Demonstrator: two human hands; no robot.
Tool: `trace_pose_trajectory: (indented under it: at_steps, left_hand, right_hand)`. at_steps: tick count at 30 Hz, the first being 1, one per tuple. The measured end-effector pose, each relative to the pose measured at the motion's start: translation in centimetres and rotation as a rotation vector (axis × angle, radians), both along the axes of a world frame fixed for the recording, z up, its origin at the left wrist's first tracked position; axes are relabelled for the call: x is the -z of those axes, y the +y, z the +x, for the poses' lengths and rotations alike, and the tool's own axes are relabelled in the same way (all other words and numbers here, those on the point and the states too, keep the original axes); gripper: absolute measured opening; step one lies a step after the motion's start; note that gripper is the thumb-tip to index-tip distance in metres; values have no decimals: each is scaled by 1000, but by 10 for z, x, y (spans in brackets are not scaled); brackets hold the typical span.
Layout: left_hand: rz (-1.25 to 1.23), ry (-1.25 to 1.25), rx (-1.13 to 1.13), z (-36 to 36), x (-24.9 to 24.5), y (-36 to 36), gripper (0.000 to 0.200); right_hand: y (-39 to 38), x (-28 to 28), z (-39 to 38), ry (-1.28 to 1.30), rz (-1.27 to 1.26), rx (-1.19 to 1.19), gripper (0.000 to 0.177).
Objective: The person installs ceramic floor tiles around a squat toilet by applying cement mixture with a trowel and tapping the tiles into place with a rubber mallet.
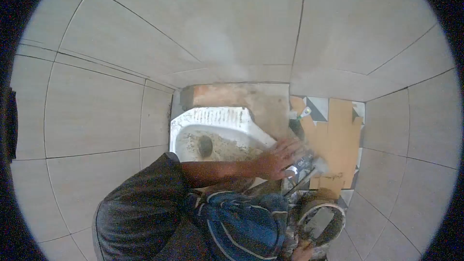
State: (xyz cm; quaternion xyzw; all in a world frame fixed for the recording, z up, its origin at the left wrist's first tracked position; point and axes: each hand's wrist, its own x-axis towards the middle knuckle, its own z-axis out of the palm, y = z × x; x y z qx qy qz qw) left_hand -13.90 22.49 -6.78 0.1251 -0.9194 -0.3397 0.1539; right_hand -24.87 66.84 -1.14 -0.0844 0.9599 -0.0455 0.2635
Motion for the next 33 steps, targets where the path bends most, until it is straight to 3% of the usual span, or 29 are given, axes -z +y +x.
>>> trace_pose_trajectory:
  at_steps: [2,3,4,5,6,7,8,9,10,11,14,16,19,22,24,26,27,30,33]
  left_hand:
    - [49,-39,63,1,-2,2,78]
    - [65,62,20,4,8,6,78]
    - [118,34,12,9,10,2,77]
    - [186,19,54,14,14,-3,77]
    - [239,-37,106,23,27,-7,77]
    - [330,-150,67,22,19,-10,72]
    - [147,-117,65,26,18,-13,66]
    - [120,-245,50,19,-13,-14,61]
    - [128,-149,97,20,-13,-14,61]
    - [92,49,109,17,-12,-9,56]
    - [232,-41,179,6,-19,15,51]
    - [172,-29,284,-25,-17,33,51]
    - [405,-180,530,-72,-18,73,60]
    - [545,-314,649,-117,41,125,69]
    - [652,-399,692,-133,70,144,75]
    - [1237,-1006,694,-149,84,164,95]
    - [1173,-1052,733,-148,92,172,91]
    - [1392,-919,604,-135,104,191,79]
    - [1270,-928,621,-129,90,197,76]
  right_hand:
    - [21,4,-6,-74,-35,-32,38]
    - [30,7,-12,-247,-65,126,43]
    - [-37,-43,22,34,-248,81,49]
    - [-25,-38,13,-123,-294,124,54]
    - [-93,-92,9,-344,-56,393,53]
    - [-79,-84,15,-54,-176,143,51]
    - [-62,-80,15,-105,71,215,50]
    - [-54,-82,18,-103,80,276,48]
    - [-59,-92,9,-196,120,353,50]
    - [-51,-94,12,-139,223,273,51]
    - [3,-74,15,-119,326,301,48]
    - [4,-71,-15,-144,443,159,41]
    - [12,-62,-46,-144,491,46,37]
    - [1,-55,-82,-294,558,30,30]
    - [13,-16,-87,-310,585,-32,26]
    - [27,20,-90,-325,613,-100,23]
    - [29,34,-86,-237,552,-93,22]
    - [45,74,-79,-172,473,-48,20]
    - [34,71,-81,-279,421,70,19]
